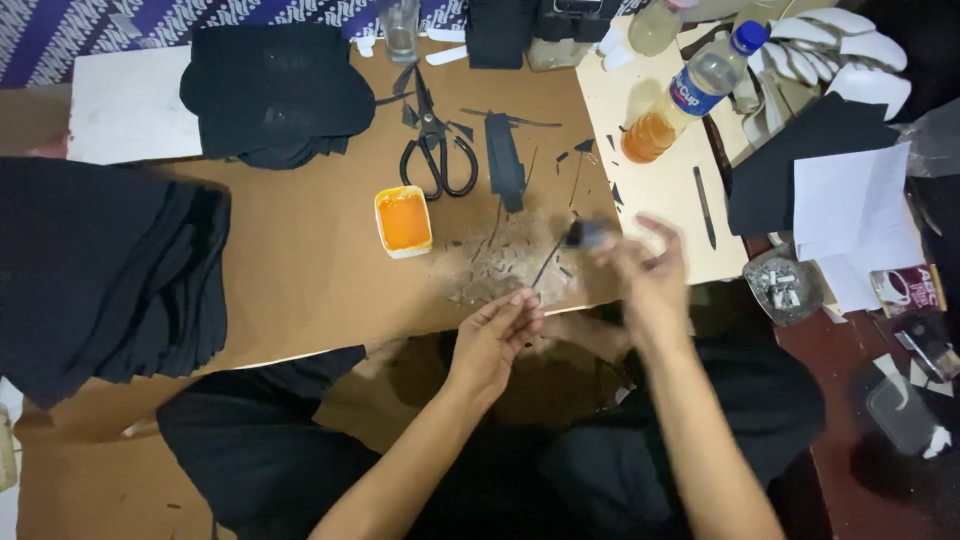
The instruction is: Applying adhesive to the edges of leather shoe components and folding them over to create finished edges.
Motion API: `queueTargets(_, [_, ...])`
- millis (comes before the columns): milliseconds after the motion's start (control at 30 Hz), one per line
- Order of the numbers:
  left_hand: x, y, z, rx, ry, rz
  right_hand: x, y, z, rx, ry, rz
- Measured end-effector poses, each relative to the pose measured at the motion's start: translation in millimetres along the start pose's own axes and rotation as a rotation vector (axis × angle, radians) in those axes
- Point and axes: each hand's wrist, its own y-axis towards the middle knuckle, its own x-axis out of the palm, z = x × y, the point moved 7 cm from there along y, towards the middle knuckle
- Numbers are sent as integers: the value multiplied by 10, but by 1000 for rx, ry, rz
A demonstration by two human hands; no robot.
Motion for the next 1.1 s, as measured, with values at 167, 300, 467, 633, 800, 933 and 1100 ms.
queueTargets(167, [-251, 144, -58, -12, 78, -12, -426, 703, -162, -203, -129, 27])
queueTargets(300, [-301, 219, -157, -31, 98, 23, -1019, 1408, 796, -52, -358, 79])
queueTargets(467, [-395, 400, -195, -61, 191, 69, -1082, 1345, 895, 40, -471, 93])
queueTargets(633, [-251, 386, -22, -18, 208, 63, -688, 1042, 384, -107, -842, 18])
queueTargets(800, [-263, 244, 175, 30, 277, 57, -480, 975, 186, -220, -1108, -74])
queueTargets(933, [-441, 197, 259, 81, 335, 80, -78, 797, -162, -469, -1325, 72])
queueTargets(1100, [-524, 186, 213, 106, 376, 103, 1127, 473, -417, -440, -823, -117])
